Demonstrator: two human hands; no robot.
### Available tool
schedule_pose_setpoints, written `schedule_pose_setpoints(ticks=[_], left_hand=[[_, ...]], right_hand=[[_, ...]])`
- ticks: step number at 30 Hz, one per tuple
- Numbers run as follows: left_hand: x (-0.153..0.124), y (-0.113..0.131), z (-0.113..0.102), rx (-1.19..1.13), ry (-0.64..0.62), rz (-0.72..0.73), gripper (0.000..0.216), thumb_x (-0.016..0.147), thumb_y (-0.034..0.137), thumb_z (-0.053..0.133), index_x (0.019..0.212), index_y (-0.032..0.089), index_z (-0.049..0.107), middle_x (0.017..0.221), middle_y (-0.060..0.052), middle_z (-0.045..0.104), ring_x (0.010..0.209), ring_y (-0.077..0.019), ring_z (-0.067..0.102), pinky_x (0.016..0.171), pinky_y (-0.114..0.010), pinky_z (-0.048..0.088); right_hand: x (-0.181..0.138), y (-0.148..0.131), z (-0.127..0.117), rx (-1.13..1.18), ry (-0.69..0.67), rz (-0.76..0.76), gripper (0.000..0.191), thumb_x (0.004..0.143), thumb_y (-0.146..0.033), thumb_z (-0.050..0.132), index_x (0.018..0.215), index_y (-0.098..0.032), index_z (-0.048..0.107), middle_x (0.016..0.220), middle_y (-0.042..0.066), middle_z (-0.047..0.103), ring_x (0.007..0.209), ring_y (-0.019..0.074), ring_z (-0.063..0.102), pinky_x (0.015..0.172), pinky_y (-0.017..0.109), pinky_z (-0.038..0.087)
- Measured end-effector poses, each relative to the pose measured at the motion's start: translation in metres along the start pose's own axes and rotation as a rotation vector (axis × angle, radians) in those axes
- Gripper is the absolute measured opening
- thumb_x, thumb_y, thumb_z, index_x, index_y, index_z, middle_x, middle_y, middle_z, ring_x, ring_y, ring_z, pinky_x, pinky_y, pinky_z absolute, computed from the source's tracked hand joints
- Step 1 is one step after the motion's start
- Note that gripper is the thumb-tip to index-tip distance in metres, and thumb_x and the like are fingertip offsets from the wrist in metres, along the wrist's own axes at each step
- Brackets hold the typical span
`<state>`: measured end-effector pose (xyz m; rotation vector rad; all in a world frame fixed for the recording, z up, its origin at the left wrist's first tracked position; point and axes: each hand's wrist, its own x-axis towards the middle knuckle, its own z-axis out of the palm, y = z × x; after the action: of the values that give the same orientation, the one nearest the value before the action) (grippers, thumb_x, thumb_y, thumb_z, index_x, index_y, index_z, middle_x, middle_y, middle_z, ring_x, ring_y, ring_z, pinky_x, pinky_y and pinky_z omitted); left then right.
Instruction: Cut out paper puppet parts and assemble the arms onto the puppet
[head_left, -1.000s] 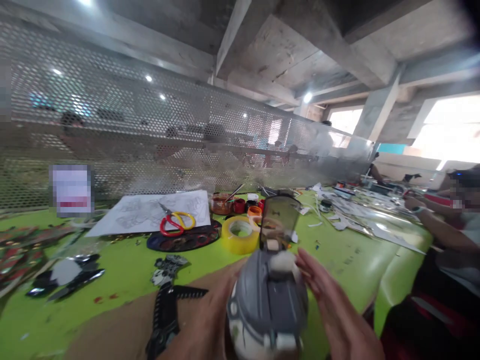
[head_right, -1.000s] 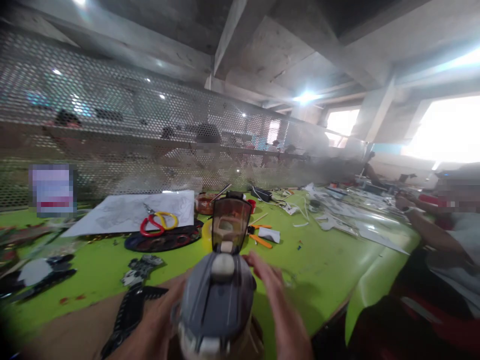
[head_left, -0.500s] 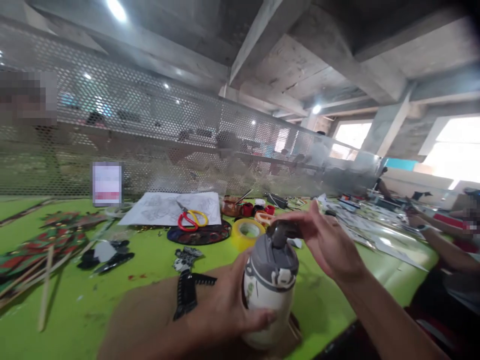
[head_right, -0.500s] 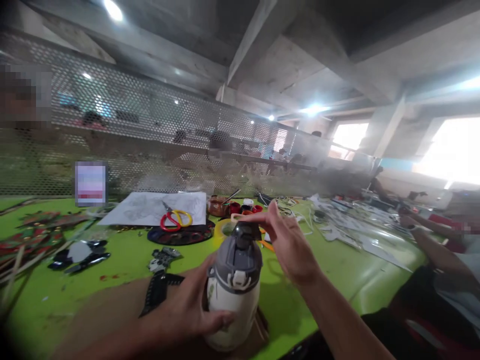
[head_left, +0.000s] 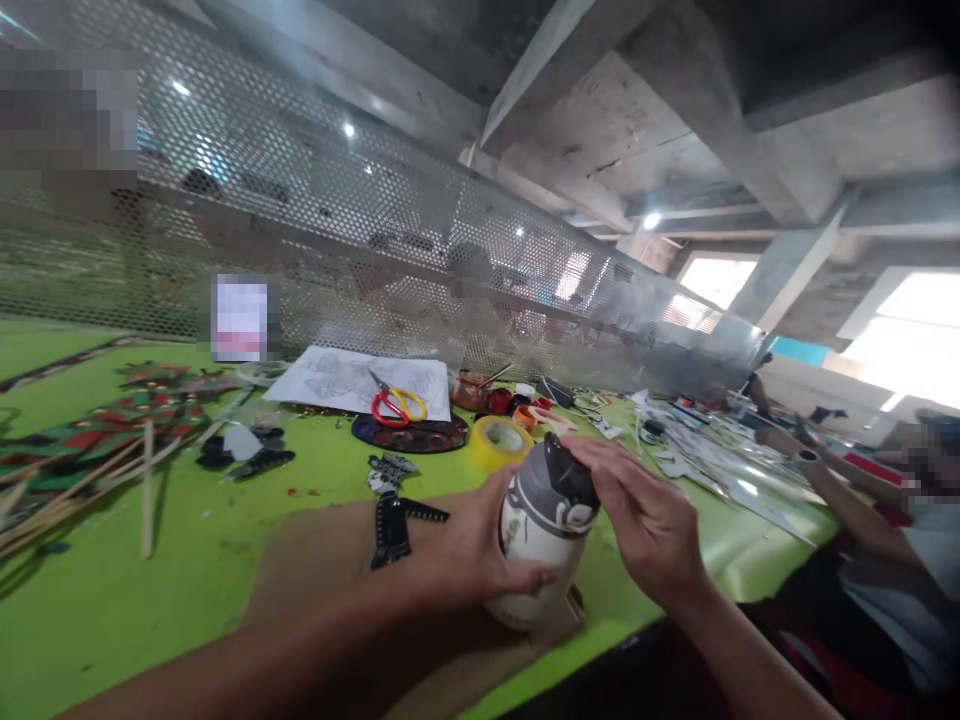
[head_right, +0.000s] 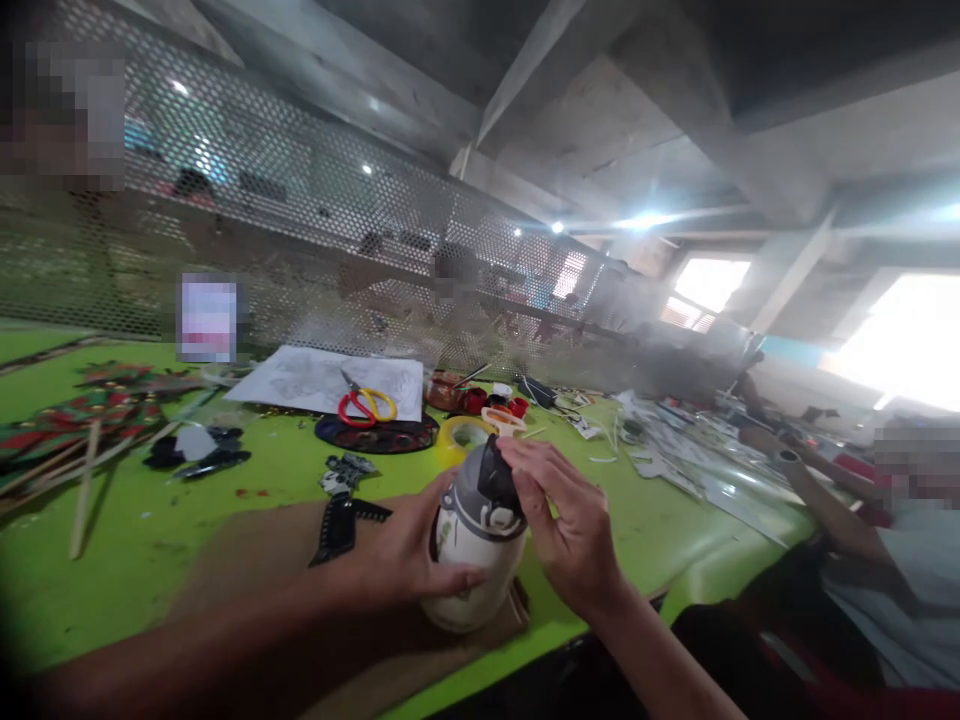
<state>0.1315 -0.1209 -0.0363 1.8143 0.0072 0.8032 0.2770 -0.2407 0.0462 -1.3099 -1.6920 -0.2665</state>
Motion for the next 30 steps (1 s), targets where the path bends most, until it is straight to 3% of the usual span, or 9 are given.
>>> schedule_pose_setpoints(ticks=[5,7,10,13,17,20,24,27,30], left_hand=[[-0.001,-0.004,0.001,-0.007,0.009,-0.012,0.095,0.062,0.037,0.085,0.142,0.023,0.036,0.137,-0.013,0.051,0.124,-0.0347,0.05,0.107,-0.05,0.038],[-0.002,-0.008,0.002,-0.042,-0.004,0.008,0.102,0.061,0.039,0.086,0.145,0.024,0.03,0.139,-0.014,0.049,0.124,-0.0348,0.05,0.106,-0.05,0.039],[-0.004,-0.012,0.004,-0.05,0.006,0.036,0.112,0.057,0.041,0.089,0.147,0.024,0.024,0.141,-0.015,0.047,0.128,-0.0349,0.048,0.108,-0.05,0.037],[-0.004,-0.01,0.006,0.056,0.029,-0.003,0.11,0.055,0.045,0.088,0.143,0.021,0.028,0.14,-0.016,0.047,0.128,-0.0361,0.046,0.108,-0.053,0.035],[-0.005,-0.004,0.006,0.178,0.05,-0.086,0.099,0.058,0.048,0.085,0.138,0.02,0.034,0.13,-0.015,0.054,0.122,-0.0369,0.051,0.104,-0.056,0.039],[-0.004,0.0,0.006,0.222,0.058,-0.118,0.093,0.056,0.05,0.084,0.132,0.02,0.04,0.122,-0.013,0.057,0.114,-0.0358,0.056,0.1,-0.056,0.043],[-0.003,0.004,0.006,0.282,0.05,-0.133,0.091,0.053,0.052,0.085,0.128,0.02,0.043,0.119,-0.011,0.06,0.109,-0.035,0.059,0.096,-0.053,0.047],[-0.003,0.005,0.004,0.277,0.054,-0.123,0.09,0.055,0.049,0.084,0.129,0.019,0.043,0.116,-0.01,0.062,0.107,-0.0344,0.06,0.096,-0.05,0.048],[-0.003,0.005,0.001,0.26,0.042,-0.101,0.097,0.055,0.049,0.085,0.134,0.019,0.039,0.124,-0.012,0.059,0.114,-0.0354,0.057,0.1,-0.052,0.045]], right_hand=[[0.008,-0.01,-0.01,-0.192,-0.093,-0.056,0.019,0.093,-0.03,0.055,0.104,-0.02,0.067,0.113,0.011,0.069,0.112,0.0257,0.061,0.098,0.044,0.047],[0.016,-0.018,-0.014,-0.408,-0.14,0.031,0.035,0.088,-0.046,0.06,0.109,-0.018,0.065,0.111,0.014,0.069,0.105,0.0304,0.063,0.089,0.047,0.051],[0.035,-0.029,-0.015,-0.71,-0.381,0.288,0.066,0.082,-0.068,0.053,0.126,-0.019,0.058,0.097,0.016,0.073,0.085,0.0357,0.069,0.071,0.049,0.054],[0.061,-0.033,-0.008,-0.766,-0.681,0.376,0.08,0.078,-0.079,0.044,0.131,-0.02,0.057,0.104,0.019,0.073,0.089,0.0402,0.069,0.072,0.052,0.053],[0.086,-0.03,0.01,-0.717,-0.798,0.474,0.089,0.076,-0.075,0.05,0.137,-0.01,0.053,0.128,0.024,0.062,0.106,0.0395,0.065,0.081,0.047,0.055],[0.09,-0.028,0.019,-0.743,-0.818,0.511,0.082,0.07,-0.067,0.062,0.13,-0.011,0.059,0.12,0.022,0.067,0.1,0.039,0.067,0.076,0.046,0.056],[0.086,-0.029,0.021,-0.716,-0.78,0.465,0.069,0.069,-0.062,0.065,0.122,-0.018,0.065,0.109,0.017,0.072,0.091,0.0354,0.07,0.068,0.041,0.056],[0.083,-0.029,0.017,-0.708,-0.782,0.454,0.068,0.071,-0.059,0.064,0.124,-0.017,0.064,0.11,0.017,0.071,0.091,0.0354,0.069,0.068,0.041,0.055],[0.082,-0.031,0.008,-0.652,-0.853,0.342,0.068,0.074,-0.052,0.064,0.133,-0.019,0.058,0.115,0.016,0.069,0.094,0.0338,0.067,0.073,0.041,0.054]])
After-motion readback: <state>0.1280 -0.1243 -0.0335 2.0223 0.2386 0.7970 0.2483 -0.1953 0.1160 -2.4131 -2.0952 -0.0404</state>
